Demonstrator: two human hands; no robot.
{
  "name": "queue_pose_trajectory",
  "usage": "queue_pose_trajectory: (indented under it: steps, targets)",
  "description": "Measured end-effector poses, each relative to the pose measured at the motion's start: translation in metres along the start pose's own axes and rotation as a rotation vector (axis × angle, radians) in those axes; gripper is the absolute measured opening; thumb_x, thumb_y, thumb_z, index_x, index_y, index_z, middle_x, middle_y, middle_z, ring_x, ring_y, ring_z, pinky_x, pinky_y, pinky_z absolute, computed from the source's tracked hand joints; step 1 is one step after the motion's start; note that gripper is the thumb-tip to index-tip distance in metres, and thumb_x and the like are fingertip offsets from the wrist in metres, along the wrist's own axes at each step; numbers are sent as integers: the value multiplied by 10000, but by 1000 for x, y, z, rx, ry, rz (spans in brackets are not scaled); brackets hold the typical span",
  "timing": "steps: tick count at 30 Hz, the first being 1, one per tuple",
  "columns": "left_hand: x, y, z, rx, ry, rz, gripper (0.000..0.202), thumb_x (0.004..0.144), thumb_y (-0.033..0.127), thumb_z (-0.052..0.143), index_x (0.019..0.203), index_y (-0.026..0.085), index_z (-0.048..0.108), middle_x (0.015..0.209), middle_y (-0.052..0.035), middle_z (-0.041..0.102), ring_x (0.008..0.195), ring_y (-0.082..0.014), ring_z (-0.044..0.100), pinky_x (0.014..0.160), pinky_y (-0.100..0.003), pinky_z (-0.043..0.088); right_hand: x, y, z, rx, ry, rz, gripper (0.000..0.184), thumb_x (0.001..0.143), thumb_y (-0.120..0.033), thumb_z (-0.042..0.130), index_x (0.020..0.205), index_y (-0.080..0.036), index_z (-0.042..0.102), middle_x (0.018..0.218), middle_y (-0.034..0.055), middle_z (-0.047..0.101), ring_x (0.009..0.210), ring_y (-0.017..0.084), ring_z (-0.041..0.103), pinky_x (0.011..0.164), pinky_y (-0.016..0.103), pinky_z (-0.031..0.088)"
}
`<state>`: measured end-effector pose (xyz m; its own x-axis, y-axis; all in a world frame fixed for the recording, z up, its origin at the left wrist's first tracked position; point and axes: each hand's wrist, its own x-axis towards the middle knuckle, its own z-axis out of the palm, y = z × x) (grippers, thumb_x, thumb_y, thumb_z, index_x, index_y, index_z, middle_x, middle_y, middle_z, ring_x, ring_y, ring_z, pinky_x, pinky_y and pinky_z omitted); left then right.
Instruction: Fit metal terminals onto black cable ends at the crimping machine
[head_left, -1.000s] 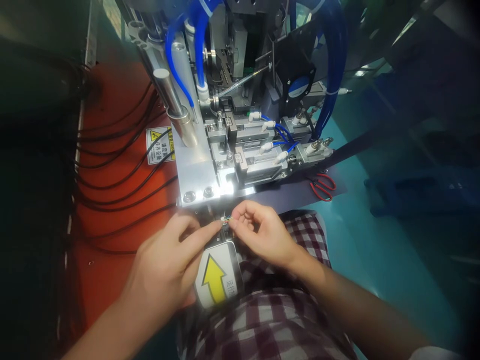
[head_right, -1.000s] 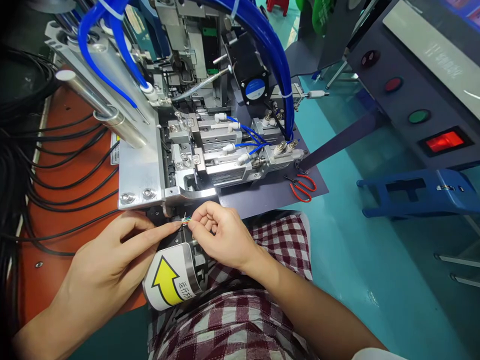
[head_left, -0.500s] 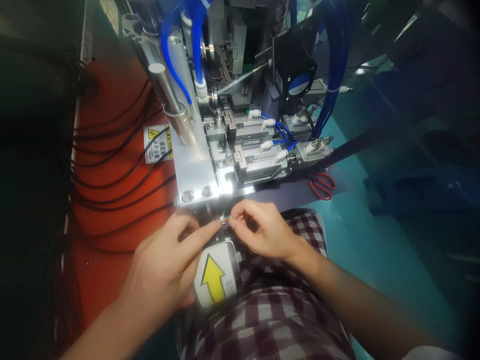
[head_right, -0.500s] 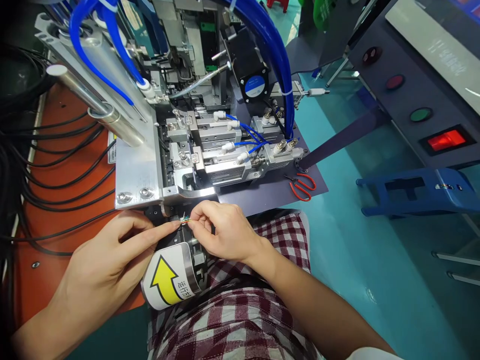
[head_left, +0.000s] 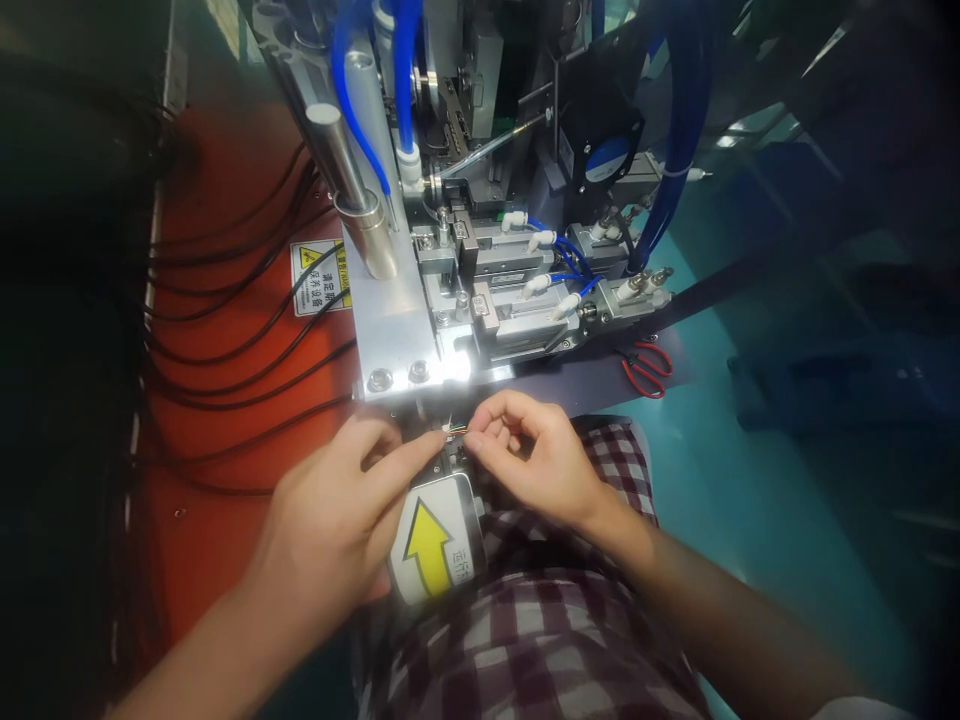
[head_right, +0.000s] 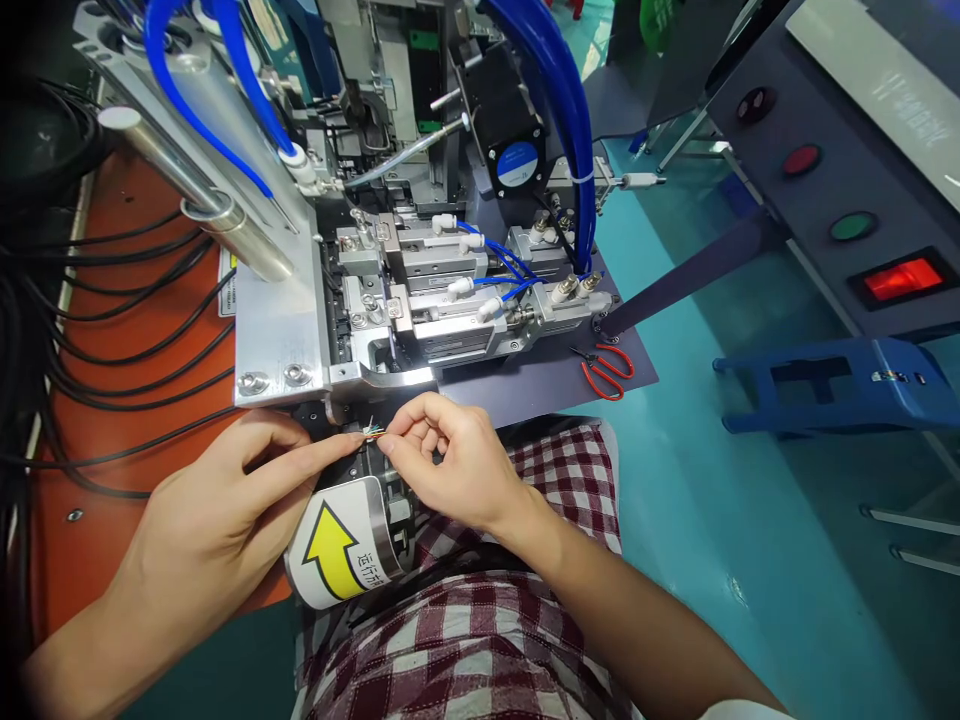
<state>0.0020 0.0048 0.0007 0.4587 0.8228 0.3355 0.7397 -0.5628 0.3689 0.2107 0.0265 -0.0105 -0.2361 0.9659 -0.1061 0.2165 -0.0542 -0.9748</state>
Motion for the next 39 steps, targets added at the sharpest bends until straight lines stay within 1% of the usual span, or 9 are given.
queue_pose_trajectory:
  steps: [5, 10, 15, 21, 23, 26, 29, 33, 39]
  targets:
    - [0, 0, 0, 6, 15, 1, 326, 971, 189, 434, 1101, 162, 732, 824, -58, 576, 605, -142, 592, 496, -243, 450, 1, -2, 5, 102, 27, 93, 59, 804, -207, 650, 781, -160, 621, 625, -36, 559, 543, 82, 478, 495, 213, 381]
    - [0, 0, 0, 10, 12, -5, 321, 969, 196, 445, 1095, 162, 739, 821, -55, 579, 603, -140, 591, 495, -240, 448, 2, -4, 7, 226, -7, 165, 70, 807, -205, 628, 765, -178, 578, 573, -76, 479, 500, 73, 429, 477, 213, 359]
    - [1, 1, 0, 11, -1, -8, 326, 974, 209, 444, 1108, 163, 738, 833, -57, 578, 625, -145, 596, 507, -242, 453, 0, -6, 9, 204, -5, 207, 103, 829, -231, 625, 762, -188, 561, 559, -87, 457, 491, 73, 422, 471, 212, 351]
    - [-5, -1, 4, -9, 11, -37, 328, 974, 221, 441, 1139, 205, 723, 848, -41, 570, 616, -136, 573, 511, -246, 434, -3, -9, 6, 162, -3, 280, 146, 855, -290, 639, 771, -185, 582, 567, -79, 470, 498, 77, 425, 468, 216, 347]
    - [-5, -1, 4, -7, 5, -41, 325, 976, 226, 440, 1139, 205, 721, 850, -41, 565, 623, -138, 577, 511, -244, 434, -4, -11, 4, 158, 16, 273, 139, 847, -292, 656, 788, -177, 604, 576, -73, 482, 506, 79, 437, 474, 219, 355]
    - [-3, -1, 3, 1, -1, -31, 320, 977, 220, 442, 1120, 191, 727, 845, -44, 563, 621, -136, 581, 513, -241, 442, -4, -11, 5, 127, 44, 221, 106, 833, -262, 671, 827, -167, 624, 590, -68, 502, 519, 78, 447, 485, 217, 357]
    - [-1, 0, 2, 4, -2, -14, 324, 975, 200, 436, 1102, 162, 732, 830, -48, 565, 606, -131, 590, 507, -234, 449, -3, -9, 8, 113, 53, 172, 95, 835, -246, 668, 818, -164, 623, 596, -66, 501, 524, 74, 441, 485, 213, 347]
    - [0, 0, 0, 2, -6, -22, 328, 974, 190, 427, 1104, 169, 728, 824, -38, 572, 583, -118, 589, 502, -222, 447, -1, -7, 10, 125, 33, 131, 103, 866, -238, 625, 794, -173, 593, 589, -74, 467, 515, 72, 416, 478, 213, 335]
    - [-3, 1, 2, -13, 8, -44, 325, 971, 196, 433, 1117, 194, 724, 831, -39, 576, 594, -124, 575, 515, -233, 436, -2, -6, 8, 88, 3, 88, 110, 901, -241, 595, 807, -188, 568, 605, -67, 483, 534, 85, 444, 502, 225, 355]
